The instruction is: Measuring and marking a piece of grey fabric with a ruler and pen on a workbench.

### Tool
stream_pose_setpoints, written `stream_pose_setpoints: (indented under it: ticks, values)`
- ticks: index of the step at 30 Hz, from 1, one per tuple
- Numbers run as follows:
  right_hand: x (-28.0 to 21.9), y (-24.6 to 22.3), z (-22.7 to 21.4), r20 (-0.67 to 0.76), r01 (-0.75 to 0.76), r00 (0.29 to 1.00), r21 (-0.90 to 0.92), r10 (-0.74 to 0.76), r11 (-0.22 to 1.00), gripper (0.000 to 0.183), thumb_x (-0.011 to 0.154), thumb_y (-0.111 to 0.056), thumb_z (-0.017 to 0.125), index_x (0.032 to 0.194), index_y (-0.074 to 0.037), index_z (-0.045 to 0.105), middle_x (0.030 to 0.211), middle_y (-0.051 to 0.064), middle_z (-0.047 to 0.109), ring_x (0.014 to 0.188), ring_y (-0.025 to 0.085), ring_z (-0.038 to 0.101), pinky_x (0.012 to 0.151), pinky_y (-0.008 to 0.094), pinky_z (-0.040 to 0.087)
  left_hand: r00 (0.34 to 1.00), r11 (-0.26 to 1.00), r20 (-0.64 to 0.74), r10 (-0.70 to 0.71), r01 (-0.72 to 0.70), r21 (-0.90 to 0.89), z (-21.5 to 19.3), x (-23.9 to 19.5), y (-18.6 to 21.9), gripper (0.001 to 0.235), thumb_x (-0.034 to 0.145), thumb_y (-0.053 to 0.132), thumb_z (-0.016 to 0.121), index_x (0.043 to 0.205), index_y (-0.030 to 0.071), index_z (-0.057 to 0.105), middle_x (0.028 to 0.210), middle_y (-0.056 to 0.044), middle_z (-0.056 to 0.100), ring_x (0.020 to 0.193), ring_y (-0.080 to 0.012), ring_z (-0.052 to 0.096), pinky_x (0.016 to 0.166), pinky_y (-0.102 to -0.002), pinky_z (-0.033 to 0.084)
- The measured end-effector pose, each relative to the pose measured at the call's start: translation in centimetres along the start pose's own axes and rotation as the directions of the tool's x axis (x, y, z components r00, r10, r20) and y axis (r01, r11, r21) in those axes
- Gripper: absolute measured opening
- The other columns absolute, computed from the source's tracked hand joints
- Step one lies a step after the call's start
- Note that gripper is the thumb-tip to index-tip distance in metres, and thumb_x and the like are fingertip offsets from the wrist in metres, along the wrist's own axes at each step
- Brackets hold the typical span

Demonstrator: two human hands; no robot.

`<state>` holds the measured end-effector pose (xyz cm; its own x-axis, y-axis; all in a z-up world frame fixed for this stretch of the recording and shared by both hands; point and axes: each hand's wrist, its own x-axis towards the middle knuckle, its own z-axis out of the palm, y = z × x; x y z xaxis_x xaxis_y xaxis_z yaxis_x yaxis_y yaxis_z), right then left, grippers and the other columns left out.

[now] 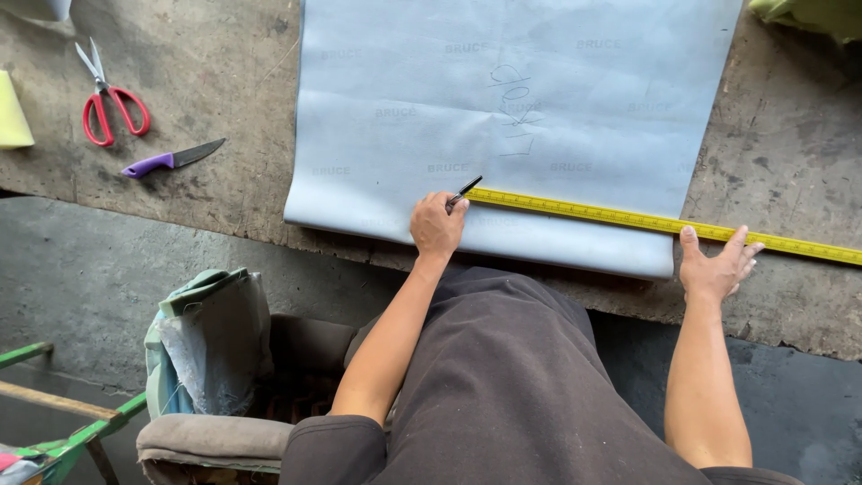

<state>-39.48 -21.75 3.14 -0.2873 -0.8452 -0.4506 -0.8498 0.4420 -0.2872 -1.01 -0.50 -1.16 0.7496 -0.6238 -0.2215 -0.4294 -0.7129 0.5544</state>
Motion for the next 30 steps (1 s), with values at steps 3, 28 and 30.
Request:
stream_pose_setpoints:
  ticks: [3,28,30]
  values:
    - [0.4,0.1,0.2,0.013,-0.021,1.0,-0.009,0.022,1.0,0.099,0.104,-0.066,0.067,0.174,-0.022,0.013,0.174,0.011,-0.006,0.161,0.041,-0.001,0.123,0.076,0.012,1.0,1.0,-0.006,0.014,-0.014,-0.01,0.1,-0.1,-0.1,0.022,0.094,0.04,0.076,0.089,0.019,0.074,0.085,0.003,0.071,0.081,-0.0235,0.062,0.068,-0.04,0.051]
    - [3.0,3.0,1.8,-0.079,0.067,0.994,-0.076,-0.073,0.995,0.097,0.107,-0.066,0.068,0.174,-0.018,0.017,0.172,0.018,0.001,0.156,0.054,0.009,0.122,0.069,0.024,0.997,0.998,0.038,0.065,-0.065,0.0,-1.2,0.1,0.8,0.024,0.092,0.039,0.078,0.091,0.015,0.075,0.084,0.0,0.073,0.076,-0.0216,0.064,0.064,-0.036,0.053]
    - [3.3,3.1,2.1,-0.071,0.038,0.997,-0.071,-0.043,0.997,0.099,0.101,-0.07,0.066,0.173,-0.02,0.019,0.174,0.013,0.003,0.158,0.046,0.008,0.114,0.081,0.02,0.994,0.999,0.105,0.009,-0.005,-0.043,-1.6,0.4,0.7,0.023,0.094,0.04,0.073,0.092,0.017,0.073,0.087,-0.001,0.07,0.08,-0.0231,0.067,0.064,-0.04,0.053]
